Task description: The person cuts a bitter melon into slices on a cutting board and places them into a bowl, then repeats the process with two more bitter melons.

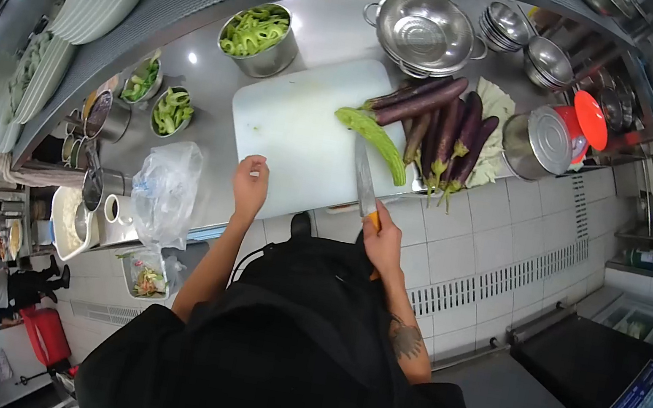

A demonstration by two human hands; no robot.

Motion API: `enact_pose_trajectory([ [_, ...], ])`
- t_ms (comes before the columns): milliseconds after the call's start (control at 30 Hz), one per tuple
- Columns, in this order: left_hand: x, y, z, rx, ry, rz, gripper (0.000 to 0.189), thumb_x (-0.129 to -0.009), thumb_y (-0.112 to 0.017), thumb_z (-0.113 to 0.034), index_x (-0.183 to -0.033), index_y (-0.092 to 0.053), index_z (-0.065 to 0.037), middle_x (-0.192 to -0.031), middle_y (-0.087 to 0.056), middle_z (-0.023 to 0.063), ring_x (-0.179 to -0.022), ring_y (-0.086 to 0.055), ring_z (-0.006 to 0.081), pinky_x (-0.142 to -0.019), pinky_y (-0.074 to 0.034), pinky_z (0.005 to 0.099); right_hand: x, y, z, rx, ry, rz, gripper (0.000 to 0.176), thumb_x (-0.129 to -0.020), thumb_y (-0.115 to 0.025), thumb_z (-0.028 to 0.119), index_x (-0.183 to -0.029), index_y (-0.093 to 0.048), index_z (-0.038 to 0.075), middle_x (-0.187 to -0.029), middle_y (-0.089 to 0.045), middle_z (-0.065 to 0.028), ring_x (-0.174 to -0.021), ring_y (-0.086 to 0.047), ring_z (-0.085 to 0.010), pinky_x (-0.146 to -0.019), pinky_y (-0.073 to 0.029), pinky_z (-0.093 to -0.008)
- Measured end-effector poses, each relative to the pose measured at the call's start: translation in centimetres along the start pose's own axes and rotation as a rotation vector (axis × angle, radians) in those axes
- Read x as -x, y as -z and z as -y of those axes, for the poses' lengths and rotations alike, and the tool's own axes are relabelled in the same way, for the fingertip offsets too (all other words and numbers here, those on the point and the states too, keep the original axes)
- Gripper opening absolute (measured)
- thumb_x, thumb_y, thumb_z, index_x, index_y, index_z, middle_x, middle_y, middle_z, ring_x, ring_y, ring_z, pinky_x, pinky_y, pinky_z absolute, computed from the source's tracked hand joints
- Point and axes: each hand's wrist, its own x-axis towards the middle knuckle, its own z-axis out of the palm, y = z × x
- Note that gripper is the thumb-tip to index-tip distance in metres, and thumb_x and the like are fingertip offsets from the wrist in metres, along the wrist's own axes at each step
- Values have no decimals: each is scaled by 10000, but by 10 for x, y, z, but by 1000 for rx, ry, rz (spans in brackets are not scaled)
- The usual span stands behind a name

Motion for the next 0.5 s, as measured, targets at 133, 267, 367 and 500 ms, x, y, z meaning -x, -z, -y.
enact_pose_trajectory([
  [133,12,-22,-47,71,-140,102,161,-874,-635,-7,-1033,-653,-18,-1003,-670,140,-904,-669,275,-780,-534,403,-8,10,13,73,3,24,474,-949,-634,141,-1391,-551,-9,-738,-643,-130,-580,-579,-156,-576,-495,-331],
  [267,3,-54,-80,63,-374,189,212,-862,-648,-8,-1073,-660,-15,-1031,-681,142,-948,-674,290,-803,-540,399,-16,23,32,113,-87,118,471,-933,-610,166,-1369,-558,-3,-1049,-688,-305,-990,-682,-451,-857,-544,-436],
  [367,-4,-92,-104,5,-530,387,295,-830,-638,-4,-1121,-678,-42,-1138,-671,155,-1124,-609,335,-938,-492,460,-21,23,30,171,-54,135,470,-932,-610,171,-1366,-560,-2,-1038,-683,-311,-986,-676,-461,-856,-539,-453],
  [500,-11,-146,-114,-358,-958,468,404,-813,-621,-31,-1204,-674,-114,-1257,-636,124,-1247,-528,303,-1022,-424,455,-20,16,13,200,31,88,478,-942,-634,200,-1375,-560,14,-838,-686,-240,-709,-687,-339,-678,-531,-408],
])
